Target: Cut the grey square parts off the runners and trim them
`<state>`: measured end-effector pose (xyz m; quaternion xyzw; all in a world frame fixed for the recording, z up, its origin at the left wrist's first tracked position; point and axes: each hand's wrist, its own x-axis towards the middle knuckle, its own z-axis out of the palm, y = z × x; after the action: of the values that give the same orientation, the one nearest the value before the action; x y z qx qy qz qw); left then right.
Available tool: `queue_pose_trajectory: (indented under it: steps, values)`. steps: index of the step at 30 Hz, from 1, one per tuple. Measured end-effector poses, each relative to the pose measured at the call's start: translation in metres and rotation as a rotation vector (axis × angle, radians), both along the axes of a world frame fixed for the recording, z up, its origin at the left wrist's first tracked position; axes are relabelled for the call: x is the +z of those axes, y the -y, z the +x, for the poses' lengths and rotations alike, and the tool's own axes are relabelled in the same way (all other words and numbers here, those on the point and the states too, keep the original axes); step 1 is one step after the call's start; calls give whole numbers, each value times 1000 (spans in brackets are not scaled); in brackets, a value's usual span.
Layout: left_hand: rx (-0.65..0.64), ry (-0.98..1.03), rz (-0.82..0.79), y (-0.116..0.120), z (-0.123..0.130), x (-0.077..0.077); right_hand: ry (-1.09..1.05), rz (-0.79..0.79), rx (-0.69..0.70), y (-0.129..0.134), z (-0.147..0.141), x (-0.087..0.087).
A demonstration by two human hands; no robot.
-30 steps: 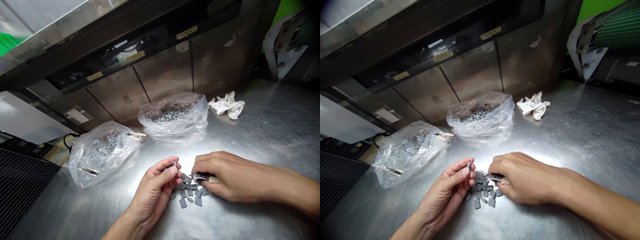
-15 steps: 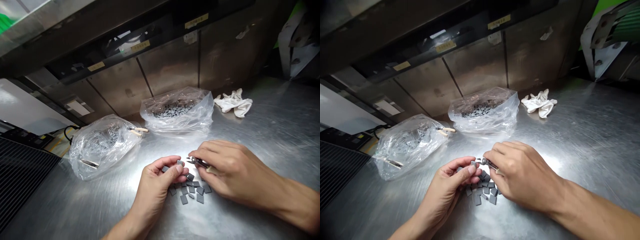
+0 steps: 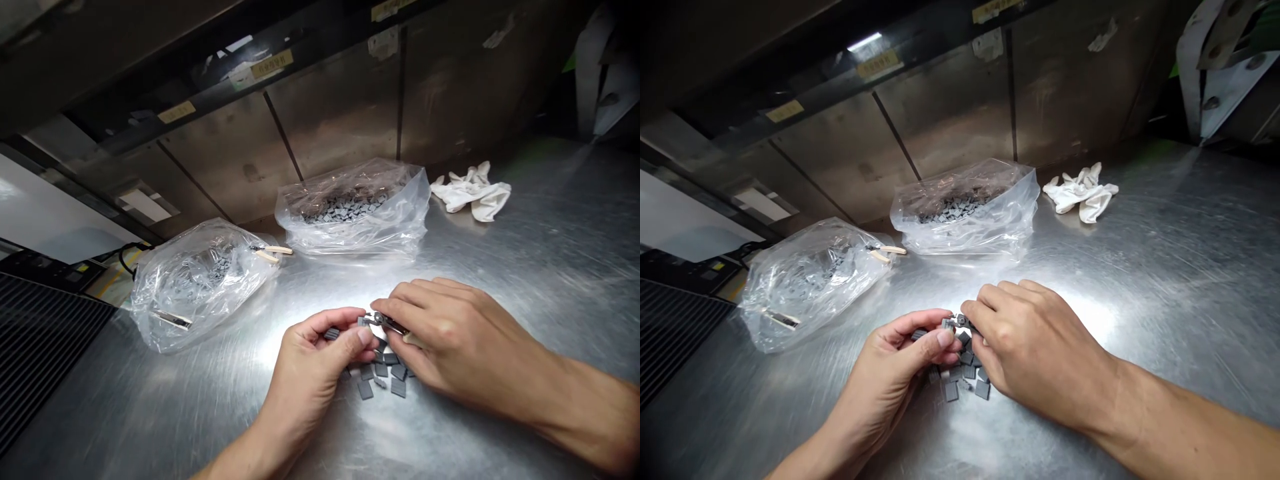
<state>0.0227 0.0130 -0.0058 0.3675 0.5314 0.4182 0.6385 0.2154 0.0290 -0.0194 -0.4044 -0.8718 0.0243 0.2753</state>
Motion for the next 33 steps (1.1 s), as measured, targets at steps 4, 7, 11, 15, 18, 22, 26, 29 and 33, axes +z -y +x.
queue_pose_trajectory:
  steps: [4, 7, 11, 15, 18, 22, 26, 29, 33]
  values:
    - [-3, -26, -8, 0, 1, -1, 6, 17, 2, 1, -1, 0]
    - [9, -59, -8, 0, 1, -1, 32, 33, -1, 2, -1, 0]
    - [36, -82, 0, 1, 3, 1, 59, 30, -7, 2, -1, 0]
    - [39, -70, 12, 1, 4, 2, 51, 5, 5, 2, -1, -1]
    - [36, -82, 14, 0, 5, 3, 55, -28, 14, 2, 0, 0]
    - [47, -105, 21, -1, 5, 4, 55, -50, 21, 2, 1, 0]
    - [48, -120, 30, -1, 6, 3, 52, -67, 27, 2, 2, -1]
    - [42, -125, 30, -1, 5, 3, 47, -75, 35, 1, 2, -1]
    - [33, -130, 31, -1, 5, 4, 49, -92, 31, 1, 2, -1]
